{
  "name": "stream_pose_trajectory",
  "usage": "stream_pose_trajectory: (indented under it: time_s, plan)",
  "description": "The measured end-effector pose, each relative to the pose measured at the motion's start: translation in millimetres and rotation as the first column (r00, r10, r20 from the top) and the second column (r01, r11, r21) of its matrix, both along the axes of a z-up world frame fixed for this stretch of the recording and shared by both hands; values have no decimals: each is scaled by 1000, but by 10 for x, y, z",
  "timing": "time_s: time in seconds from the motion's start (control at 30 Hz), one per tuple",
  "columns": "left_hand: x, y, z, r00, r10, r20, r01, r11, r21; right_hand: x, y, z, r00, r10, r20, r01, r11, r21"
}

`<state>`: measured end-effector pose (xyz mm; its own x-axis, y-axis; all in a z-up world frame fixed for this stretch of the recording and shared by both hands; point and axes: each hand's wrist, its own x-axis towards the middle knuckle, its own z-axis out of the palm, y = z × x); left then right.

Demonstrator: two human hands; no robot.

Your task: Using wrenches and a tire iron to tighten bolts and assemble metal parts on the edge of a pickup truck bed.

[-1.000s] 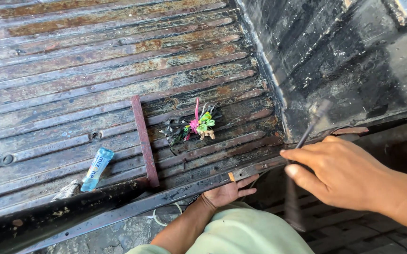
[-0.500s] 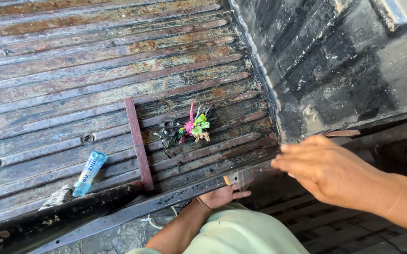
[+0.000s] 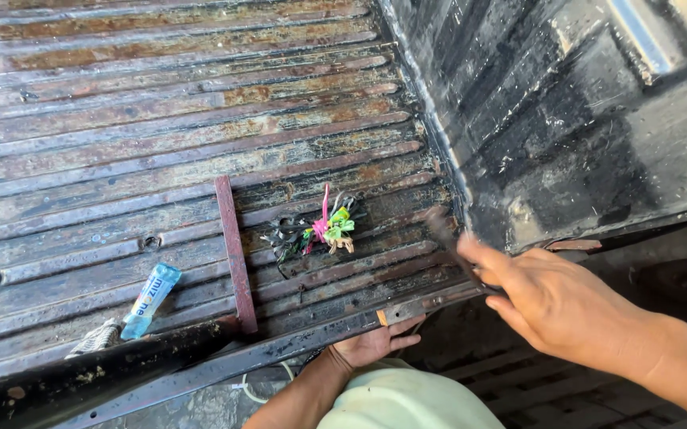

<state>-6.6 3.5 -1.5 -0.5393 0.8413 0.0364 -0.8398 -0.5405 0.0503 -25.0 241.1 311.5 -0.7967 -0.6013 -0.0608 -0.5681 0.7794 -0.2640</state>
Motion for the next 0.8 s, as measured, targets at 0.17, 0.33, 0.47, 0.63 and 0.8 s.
stream_pose_trajectory:
  time_s: [0.17,0.33,0.47,0.63,0.8]
  plan:
    - [6,-13,4,1000,8,19,-9,999,31,-102,-141,104,979,107,-176,-118,992,-50]
    - [-6,5,6,999,2,38,-2,1000,8,-91,-67,76,999,-29,36,3,818,576]
    - [-5,19,-10,999,-5,46,4,1000,31,-103,-103,123,984,-160,76,148,979,138]
    - [-10,34,-46,1000,-8,29,7,1000,23,-135,57,30,931,-239,277,244,970,14]
    - [11,49,-83,999,-2,43,-1,998,61,-155,146,-39,993,-10,114,11,1000,-9]
